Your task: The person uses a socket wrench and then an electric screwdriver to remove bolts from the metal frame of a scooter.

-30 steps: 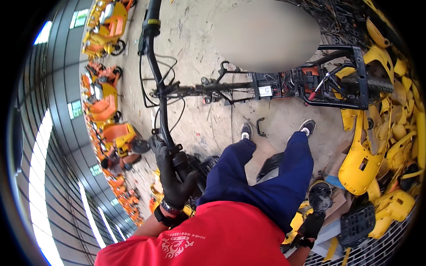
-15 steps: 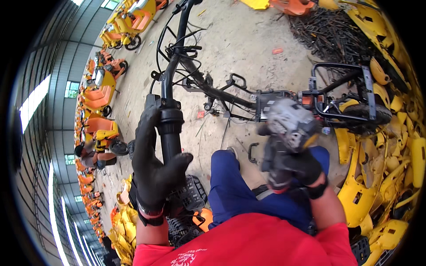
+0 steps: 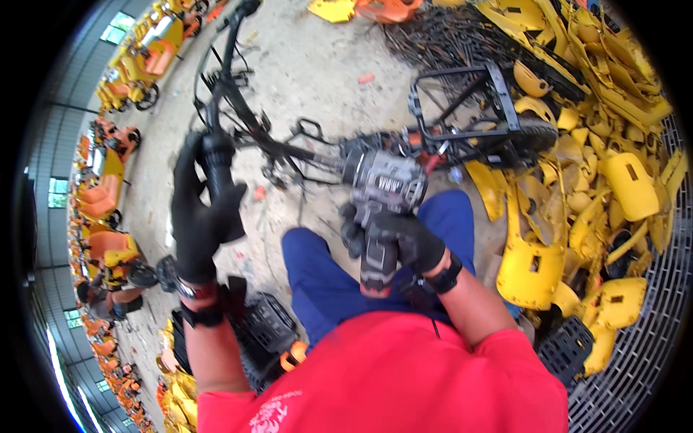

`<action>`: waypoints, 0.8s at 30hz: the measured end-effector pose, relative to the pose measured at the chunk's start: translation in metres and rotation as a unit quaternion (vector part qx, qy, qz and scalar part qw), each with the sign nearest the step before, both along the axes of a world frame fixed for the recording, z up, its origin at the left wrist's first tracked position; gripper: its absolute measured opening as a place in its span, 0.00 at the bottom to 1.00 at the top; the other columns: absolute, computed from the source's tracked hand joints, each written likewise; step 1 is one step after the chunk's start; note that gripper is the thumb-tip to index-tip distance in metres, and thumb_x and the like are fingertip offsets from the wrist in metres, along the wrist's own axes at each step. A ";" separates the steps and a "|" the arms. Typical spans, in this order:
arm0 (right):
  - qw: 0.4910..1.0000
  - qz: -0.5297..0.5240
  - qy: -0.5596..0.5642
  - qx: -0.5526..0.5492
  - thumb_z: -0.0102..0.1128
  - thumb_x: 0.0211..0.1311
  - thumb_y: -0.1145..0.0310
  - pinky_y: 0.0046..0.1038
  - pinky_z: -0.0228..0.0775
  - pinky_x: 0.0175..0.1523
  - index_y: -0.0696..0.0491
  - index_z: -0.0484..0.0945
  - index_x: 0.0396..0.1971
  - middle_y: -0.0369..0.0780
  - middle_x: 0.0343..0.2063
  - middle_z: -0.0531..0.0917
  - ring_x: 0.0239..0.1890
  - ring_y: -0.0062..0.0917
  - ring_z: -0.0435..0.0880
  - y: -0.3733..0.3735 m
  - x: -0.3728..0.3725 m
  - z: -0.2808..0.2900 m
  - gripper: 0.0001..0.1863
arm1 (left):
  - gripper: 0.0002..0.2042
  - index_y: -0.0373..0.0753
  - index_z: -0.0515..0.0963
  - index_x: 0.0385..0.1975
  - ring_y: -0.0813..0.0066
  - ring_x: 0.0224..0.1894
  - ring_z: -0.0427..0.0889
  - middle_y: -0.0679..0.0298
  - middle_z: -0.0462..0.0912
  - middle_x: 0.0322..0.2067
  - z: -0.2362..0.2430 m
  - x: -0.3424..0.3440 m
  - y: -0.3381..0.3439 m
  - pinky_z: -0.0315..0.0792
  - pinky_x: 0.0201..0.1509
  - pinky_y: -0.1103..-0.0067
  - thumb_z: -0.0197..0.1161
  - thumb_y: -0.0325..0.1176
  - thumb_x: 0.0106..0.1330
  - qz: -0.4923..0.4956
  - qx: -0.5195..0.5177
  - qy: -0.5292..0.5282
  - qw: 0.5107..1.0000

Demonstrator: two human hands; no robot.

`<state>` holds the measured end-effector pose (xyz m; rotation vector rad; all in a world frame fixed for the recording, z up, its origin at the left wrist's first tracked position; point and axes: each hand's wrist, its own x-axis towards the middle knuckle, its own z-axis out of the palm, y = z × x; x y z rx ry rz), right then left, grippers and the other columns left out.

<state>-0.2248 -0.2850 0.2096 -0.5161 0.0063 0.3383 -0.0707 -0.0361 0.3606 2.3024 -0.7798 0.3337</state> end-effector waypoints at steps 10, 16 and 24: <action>0.984 -0.145 0.020 -0.106 0.64 0.57 0.67 0.30 0.77 0.46 0.59 0.68 0.60 0.46 0.46 0.81 0.39 0.28 0.83 -0.053 -0.087 -0.007 0.31 | 0.29 0.32 0.76 0.53 0.54 0.46 0.83 0.48 0.80 0.46 -0.001 0.015 -0.009 0.75 0.51 0.67 0.73 0.40 0.50 -0.036 0.006 -0.117 0.992; 0.971 -0.172 0.056 -0.154 0.65 0.59 0.64 0.34 0.77 0.53 0.60 0.64 0.64 0.45 0.49 0.80 0.40 0.26 0.82 -0.039 -0.112 -0.009 0.35 | 0.16 0.53 0.84 0.46 0.57 0.52 0.82 0.53 0.80 0.53 -0.013 0.029 0.001 0.76 0.53 0.72 0.72 0.38 0.56 -0.076 0.051 -0.157 0.983; 0.968 -0.155 0.107 -0.163 0.63 0.59 0.67 0.32 0.80 0.45 0.59 0.68 0.60 0.46 0.46 0.82 0.37 0.29 0.85 -0.041 -0.081 -0.031 0.29 | 0.22 0.35 0.81 0.47 0.58 0.45 0.84 0.51 0.84 0.42 -0.007 0.013 -0.001 0.76 0.52 0.72 0.73 0.37 0.53 -0.024 -0.062 -0.144 0.987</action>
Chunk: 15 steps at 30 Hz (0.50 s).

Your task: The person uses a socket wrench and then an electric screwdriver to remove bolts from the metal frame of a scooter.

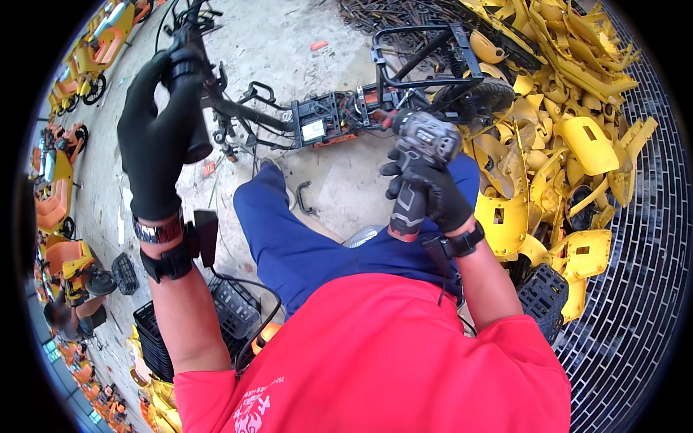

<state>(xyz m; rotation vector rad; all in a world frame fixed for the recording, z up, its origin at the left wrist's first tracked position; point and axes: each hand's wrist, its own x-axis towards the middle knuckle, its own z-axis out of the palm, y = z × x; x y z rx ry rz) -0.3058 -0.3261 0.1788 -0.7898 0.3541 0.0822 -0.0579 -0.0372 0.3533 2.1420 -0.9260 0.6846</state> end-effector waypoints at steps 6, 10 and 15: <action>0.998 -0.034 0.030 -0.039 0.57 0.66 0.66 0.30 0.81 0.43 0.58 0.64 0.64 0.48 0.50 0.81 0.37 0.26 0.85 -0.023 -0.010 -0.008 0.28 | 0.19 0.25 0.74 0.56 0.56 0.64 0.73 0.48 0.77 0.59 -0.012 -0.063 0.014 0.64 0.69 0.65 0.55 0.19 0.65 0.009 -0.102 0.039 0.994; 0.997 -0.068 0.020 -0.010 0.57 0.66 0.67 0.29 0.80 0.44 0.58 0.65 0.63 0.46 0.51 0.80 0.38 0.25 0.84 -0.040 -0.023 -0.001 0.27 | 0.14 0.26 0.76 0.48 0.57 0.54 0.79 0.50 0.81 0.49 -0.057 -0.127 0.046 0.68 0.63 0.65 0.55 0.19 0.63 0.038 -0.074 0.094 0.992; 0.984 -0.150 -0.054 -0.083 0.64 0.59 0.68 0.28 0.79 0.44 0.56 0.71 0.58 0.42 0.46 0.81 0.39 0.27 0.85 -0.056 -0.039 -0.002 0.26 | 0.06 0.33 0.81 0.36 0.67 0.36 0.83 0.58 0.84 0.34 -0.137 -0.153 0.062 0.76 0.42 0.73 0.64 0.21 0.59 0.022 -0.058 0.383 0.922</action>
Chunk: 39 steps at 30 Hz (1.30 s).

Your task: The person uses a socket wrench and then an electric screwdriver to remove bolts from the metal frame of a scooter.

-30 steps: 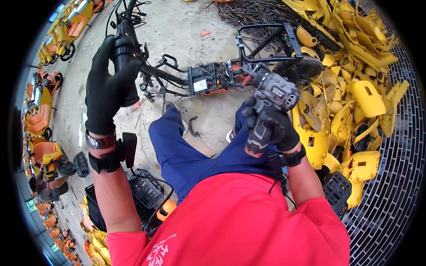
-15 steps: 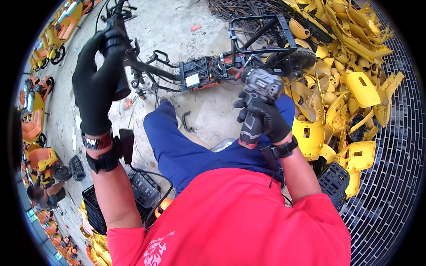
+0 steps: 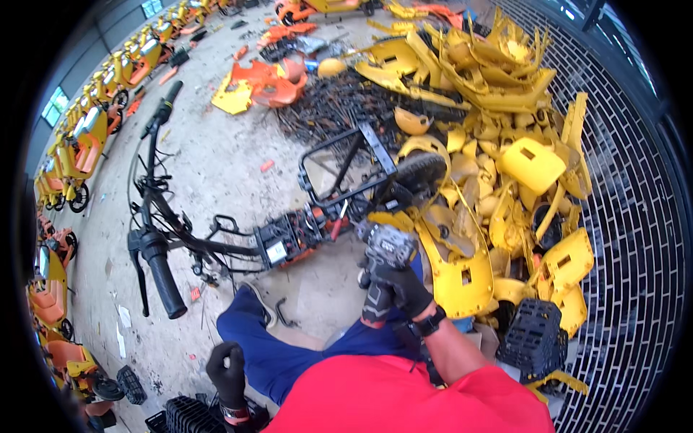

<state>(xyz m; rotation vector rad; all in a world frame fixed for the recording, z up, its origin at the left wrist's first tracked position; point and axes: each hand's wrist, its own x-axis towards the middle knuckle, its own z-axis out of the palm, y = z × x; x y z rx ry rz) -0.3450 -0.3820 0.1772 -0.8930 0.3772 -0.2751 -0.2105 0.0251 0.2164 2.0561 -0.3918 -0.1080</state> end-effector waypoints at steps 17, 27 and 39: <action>0.982 0.172 -0.058 0.061 0.64 0.58 0.72 0.28 0.79 0.41 0.56 0.68 0.62 0.45 0.48 0.82 0.38 0.27 0.86 0.057 0.018 0.075 0.30 | 0.10 0.33 0.84 0.40 0.75 0.34 0.85 0.60 0.87 0.32 -0.003 -0.025 -0.047 0.77 0.39 0.78 0.68 0.31 0.62 -0.098 0.005 0.106 0.990; 0.982 0.145 -0.049 0.108 0.63 0.58 0.70 0.27 0.80 0.39 0.54 0.67 0.64 0.44 0.47 0.82 0.36 0.27 0.85 0.050 0.013 0.045 0.32 | 0.11 0.33 0.84 0.42 0.82 0.32 0.80 0.65 0.86 0.29 -0.016 -0.021 -0.046 0.75 0.37 0.81 0.68 0.31 0.63 -0.081 -0.002 0.180 0.980; 0.978 0.153 0.015 0.143 0.61 0.60 0.71 0.26 0.80 0.39 0.56 0.68 0.63 0.42 0.45 0.83 0.36 0.25 0.85 0.022 0.037 0.011 0.29 | 0.10 0.32 0.84 0.42 0.80 0.33 0.82 0.61 0.87 0.32 -0.023 0.016 -0.046 0.76 0.39 0.80 0.66 0.30 0.65 -0.027 0.038 0.180 0.983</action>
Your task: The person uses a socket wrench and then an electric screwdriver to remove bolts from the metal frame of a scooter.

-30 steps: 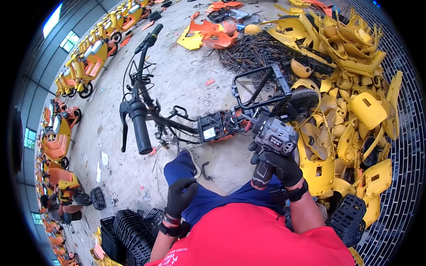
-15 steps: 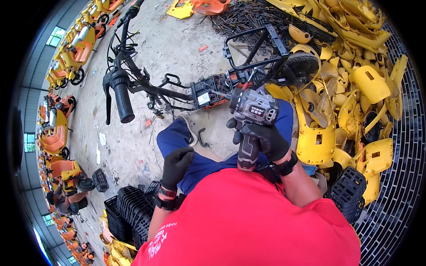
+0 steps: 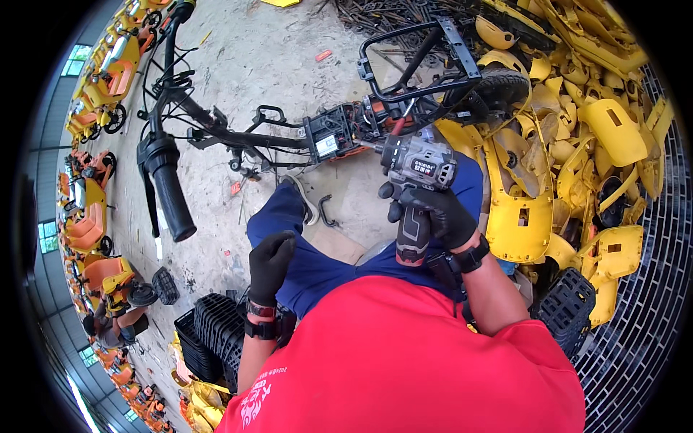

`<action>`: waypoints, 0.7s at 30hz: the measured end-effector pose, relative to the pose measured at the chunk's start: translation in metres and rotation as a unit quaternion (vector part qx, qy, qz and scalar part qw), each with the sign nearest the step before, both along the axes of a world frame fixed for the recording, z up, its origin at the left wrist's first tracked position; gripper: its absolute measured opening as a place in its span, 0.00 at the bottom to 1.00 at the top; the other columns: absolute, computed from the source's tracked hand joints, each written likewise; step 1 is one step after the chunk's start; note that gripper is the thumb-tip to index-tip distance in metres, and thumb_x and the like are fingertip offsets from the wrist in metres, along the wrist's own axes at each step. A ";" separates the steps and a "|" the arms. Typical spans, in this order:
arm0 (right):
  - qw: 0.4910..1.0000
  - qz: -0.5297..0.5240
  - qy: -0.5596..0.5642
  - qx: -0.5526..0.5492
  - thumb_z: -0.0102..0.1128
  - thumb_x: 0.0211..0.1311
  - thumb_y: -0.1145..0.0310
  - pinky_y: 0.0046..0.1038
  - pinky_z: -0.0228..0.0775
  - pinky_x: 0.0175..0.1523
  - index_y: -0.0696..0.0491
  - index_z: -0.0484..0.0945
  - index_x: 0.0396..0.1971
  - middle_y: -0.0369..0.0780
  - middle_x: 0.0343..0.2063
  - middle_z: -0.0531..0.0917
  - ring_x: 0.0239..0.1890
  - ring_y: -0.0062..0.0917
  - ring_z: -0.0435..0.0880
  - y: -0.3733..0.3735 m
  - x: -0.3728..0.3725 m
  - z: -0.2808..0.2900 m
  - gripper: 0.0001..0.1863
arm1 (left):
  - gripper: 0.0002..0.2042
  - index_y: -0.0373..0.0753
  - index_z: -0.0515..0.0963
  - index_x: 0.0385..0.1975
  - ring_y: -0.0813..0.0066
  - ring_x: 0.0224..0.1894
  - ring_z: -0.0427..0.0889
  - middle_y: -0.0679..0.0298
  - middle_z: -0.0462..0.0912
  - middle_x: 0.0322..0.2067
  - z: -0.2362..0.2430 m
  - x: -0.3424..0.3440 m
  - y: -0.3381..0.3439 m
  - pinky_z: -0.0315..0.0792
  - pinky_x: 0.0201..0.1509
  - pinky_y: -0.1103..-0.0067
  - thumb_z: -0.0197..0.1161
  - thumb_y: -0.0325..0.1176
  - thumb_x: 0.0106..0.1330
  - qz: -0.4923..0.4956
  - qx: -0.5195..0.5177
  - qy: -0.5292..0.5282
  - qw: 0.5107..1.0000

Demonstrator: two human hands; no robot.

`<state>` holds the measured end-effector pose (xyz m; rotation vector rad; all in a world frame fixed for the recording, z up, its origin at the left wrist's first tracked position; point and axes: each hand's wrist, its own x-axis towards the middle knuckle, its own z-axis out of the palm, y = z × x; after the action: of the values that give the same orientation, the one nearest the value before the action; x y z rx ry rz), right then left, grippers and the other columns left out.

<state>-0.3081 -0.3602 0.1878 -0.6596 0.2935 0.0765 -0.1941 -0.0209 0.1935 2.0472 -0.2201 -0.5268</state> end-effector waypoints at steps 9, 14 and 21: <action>0.981 0.036 -0.061 0.180 0.67 0.56 0.68 0.33 0.78 0.43 0.55 0.63 0.65 0.43 0.46 0.83 0.33 0.27 0.84 0.004 0.009 -0.011 0.36 | 0.11 0.33 0.84 0.42 0.78 0.32 0.82 0.59 0.86 0.32 -0.003 0.000 -0.036 0.75 0.36 0.79 0.67 0.30 0.63 -0.081 0.004 0.009 0.997; 0.983 0.038 -0.070 0.163 0.62 0.56 0.72 0.33 0.78 0.44 0.56 0.66 0.64 0.43 0.43 0.83 0.33 0.27 0.84 0.014 0.009 -0.004 0.33 | 0.11 0.32 0.84 0.42 0.80 0.33 0.81 0.63 0.86 0.31 0.003 -0.005 -0.043 0.74 0.37 0.80 0.67 0.30 0.63 -0.107 -0.014 0.005 0.994; 0.996 0.034 -0.015 0.077 0.63 0.56 0.72 0.30 0.77 0.41 0.56 0.69 0.61 0.40 0.36 0.82 0.31 0.24 0.82 0.024 0.003 0.002 0.30 | 0.11 0.35 0.84 0.41 0.72 0.32 0.85 0.56 0.87 0.32 -0.008 -0.013 -0.030 0.76 0.35 0.77 0.68 0.34 0.63 -0.095 -0.004 -0.003 0.995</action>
<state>-0.3049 -0.3364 0.1899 -0.5178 0.2335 0.1516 -0.2066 -0.0507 0.1856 2.0309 -0.4227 -0.6364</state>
